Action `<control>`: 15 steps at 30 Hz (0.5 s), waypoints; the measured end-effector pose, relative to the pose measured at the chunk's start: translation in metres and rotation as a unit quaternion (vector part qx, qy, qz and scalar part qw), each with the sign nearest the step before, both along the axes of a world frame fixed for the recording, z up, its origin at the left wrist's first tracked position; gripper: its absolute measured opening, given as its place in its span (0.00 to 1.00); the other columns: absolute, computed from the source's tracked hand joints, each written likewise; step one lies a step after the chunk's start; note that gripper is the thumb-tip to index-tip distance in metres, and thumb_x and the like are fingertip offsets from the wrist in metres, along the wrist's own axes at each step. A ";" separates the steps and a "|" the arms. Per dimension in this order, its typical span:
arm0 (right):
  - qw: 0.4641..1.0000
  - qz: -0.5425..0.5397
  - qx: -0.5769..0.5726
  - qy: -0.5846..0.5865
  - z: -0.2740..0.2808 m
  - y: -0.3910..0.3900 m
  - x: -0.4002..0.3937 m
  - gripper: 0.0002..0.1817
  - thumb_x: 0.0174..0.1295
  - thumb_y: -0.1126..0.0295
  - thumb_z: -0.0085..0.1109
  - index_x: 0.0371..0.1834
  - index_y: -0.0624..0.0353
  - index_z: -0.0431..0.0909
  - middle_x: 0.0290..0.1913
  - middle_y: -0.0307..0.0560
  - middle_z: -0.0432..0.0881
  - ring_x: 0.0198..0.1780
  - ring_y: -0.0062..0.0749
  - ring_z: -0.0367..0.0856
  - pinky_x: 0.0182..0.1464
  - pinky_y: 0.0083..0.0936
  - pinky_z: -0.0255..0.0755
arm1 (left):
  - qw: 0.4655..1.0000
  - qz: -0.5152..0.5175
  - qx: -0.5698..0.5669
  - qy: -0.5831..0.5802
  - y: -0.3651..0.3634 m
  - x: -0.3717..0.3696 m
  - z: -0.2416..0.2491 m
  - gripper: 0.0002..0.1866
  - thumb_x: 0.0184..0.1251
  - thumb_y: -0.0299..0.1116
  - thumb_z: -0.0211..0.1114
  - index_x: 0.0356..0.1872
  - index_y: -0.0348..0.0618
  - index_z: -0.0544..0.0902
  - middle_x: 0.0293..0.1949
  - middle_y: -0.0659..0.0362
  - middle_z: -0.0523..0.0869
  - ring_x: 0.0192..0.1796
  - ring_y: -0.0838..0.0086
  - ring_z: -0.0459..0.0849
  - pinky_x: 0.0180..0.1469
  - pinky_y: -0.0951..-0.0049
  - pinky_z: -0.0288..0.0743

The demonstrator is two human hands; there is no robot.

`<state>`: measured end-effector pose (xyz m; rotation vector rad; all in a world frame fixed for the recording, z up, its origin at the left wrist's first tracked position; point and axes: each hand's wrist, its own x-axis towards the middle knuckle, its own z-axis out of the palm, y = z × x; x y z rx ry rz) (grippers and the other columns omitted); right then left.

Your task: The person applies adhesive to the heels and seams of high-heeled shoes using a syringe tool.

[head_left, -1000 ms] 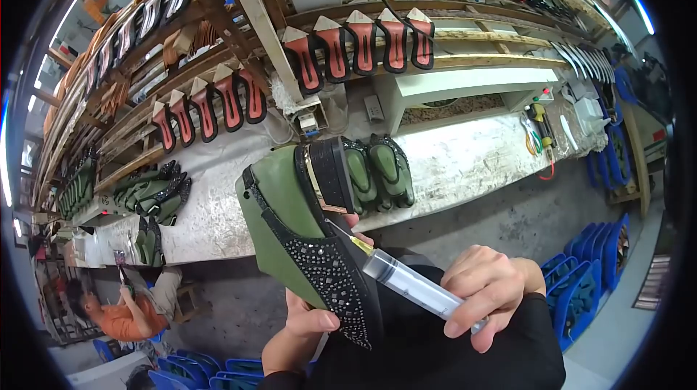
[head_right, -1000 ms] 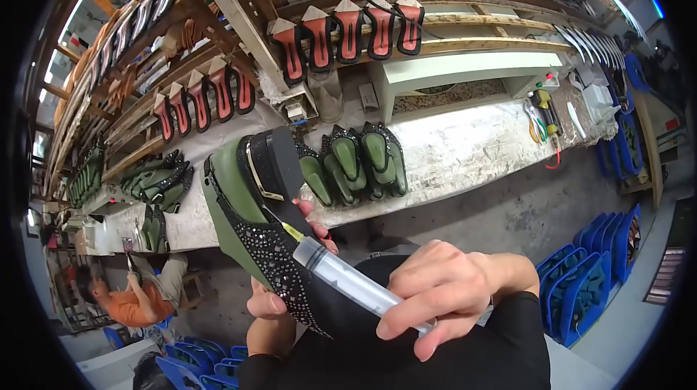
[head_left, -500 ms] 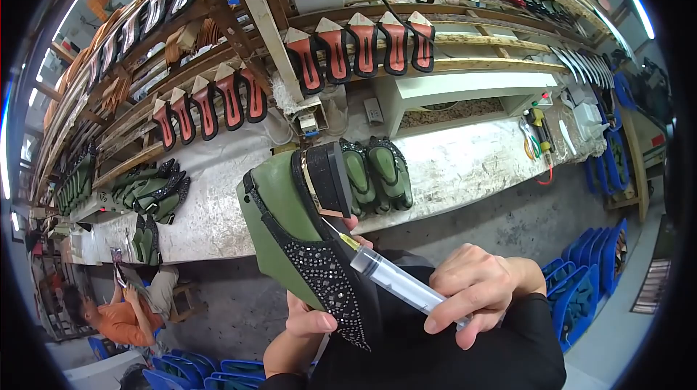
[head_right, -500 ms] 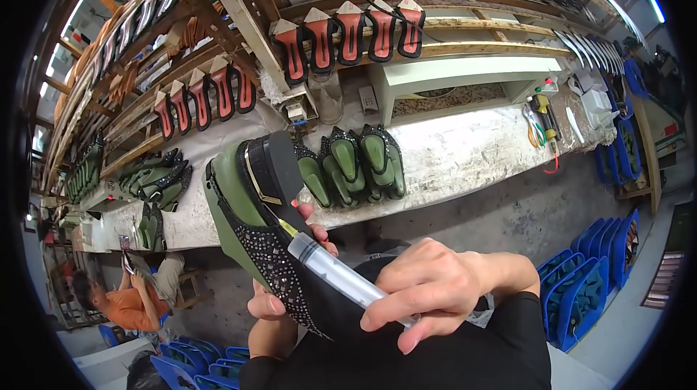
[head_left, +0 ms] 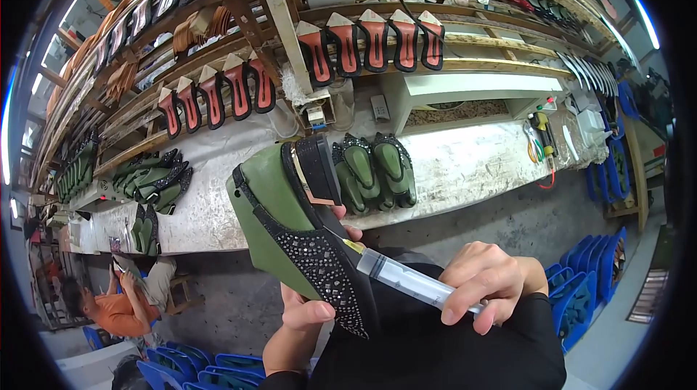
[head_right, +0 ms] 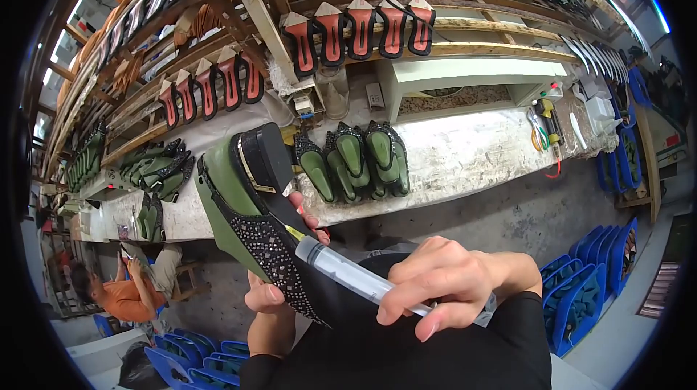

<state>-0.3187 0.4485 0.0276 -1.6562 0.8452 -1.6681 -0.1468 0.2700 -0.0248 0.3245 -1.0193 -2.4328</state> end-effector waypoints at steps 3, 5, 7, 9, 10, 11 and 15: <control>1.000 0.007 0.004 -0.009 0.000 -0.002 0.001 0.15 0.73 0.66 0.63 0.48 0.70 0.81 0.37 0.50 0.86 0.19 0.32 0.70 0.22 0.22 0.65 | 1.000 0.011 0.005 0.001 0.000 0.000 0.001 0.63 0.29 0.45 0.75 0.78 0.40 0.59 0.72 0.50 0.69 0.60 0.60 0.78 0.61 0.56 0.79; 1.000 0.013 0.011 -0.007 0.000 -0.003 0.000 0.15 0.73 0.66 0.62 0.48 0.70 0.81 0.37 0.50 0.86 0.19 0.32 0.70 0.22 0.22 0.65 | 1.000 0.022 0.016 0.010 0.001 -0.001 0.001 0.63 0.29 0.45 0.75 0.78 0.40 0.59 0.72 0.50 0.69 0.60 0.60 0.78 0.60 0.56 0.79; 1.000 0.017 0.014 -0.007 0.000 -0.005 0.000 0.15 0.73 0.66 0.62 0.48 0.71 0.81 0.37 0.50 0.87 0.19 0.32 0.70 0.22 0.23 0.65 | 0.999 0.029 0.021 0.013 0.001 -0.001 0.002 0.63 0.29 0.45 0.75 0.78 0.40 0.60 0.72 0.50 0.69 0.60 0.60 0.78 0.59 0.56 0.79; 1.000 0.017 0.013 -0.011 -0.001 -0.006 0.001 0.15 0.72 0.66 0.63 0.48 0.71 0.81 0.37 0.50 0.87 0.19 0.32 0.70 0.22 0.23 0.65 | 0.999 0.042 0.026 0.015 0.001 -0.003 0.005 0.63 0.30 0.45 0.75 0.78 0.41 0.59 0.72 0.49 0.69 0.60 0.60 0.78 0.59 0.56 0.79; 1.000 0.017 0.012 -0.014 -0.002 -0.007 0.001 0.15 0.72 0.66 0.63 0.48 0.71 0.81 0.38 0.50 0.87 0.19 0.32 0.70 0.22 0.23 0.65 | 0.998 0.048 0.029 0.016 0.001 -0.003 0.005 0.63 0.30 0.45 0.75 0.78 0.41 0.59 0.72 0.49 0.69 0.59 0.60 0.78 0.59 0.56 0.79; 1.000 0.016 0.011 -0.016 -0.002 -0.007 0.001 0.15 0.72 0.66 0.63 0.48 0.71 0.81 0.38 0.51 0.87 0.19 0.32 0.70 0.22 0.23 0.66 | 0.998 0.054 0.031 0.018 0.001 -0.003 0.006 0.63 0.30 0.46 0.75 0.78 0.41 0.59 0.72 0.48 0.69 0.59 0.60 0.78 0.59 0.56 0.79; 0.999 0.019 0.021 -0.025 -0.003 -0.006 0.000 0.15 0.72 0.66 0.63 0.48 0.71 0.81 0.39 0.51 0.87 0.20 0.32 0.71 0.22 0.23 0.66 | 0.998 0.027 0.026 0.046 -0.010 0.002 -0.007 0.62 0.31 0.39 0.75 0.79 0.44 0.58 0.74 0.46 0.67 0.62 0.56 0.77 0.62 0.53 0.79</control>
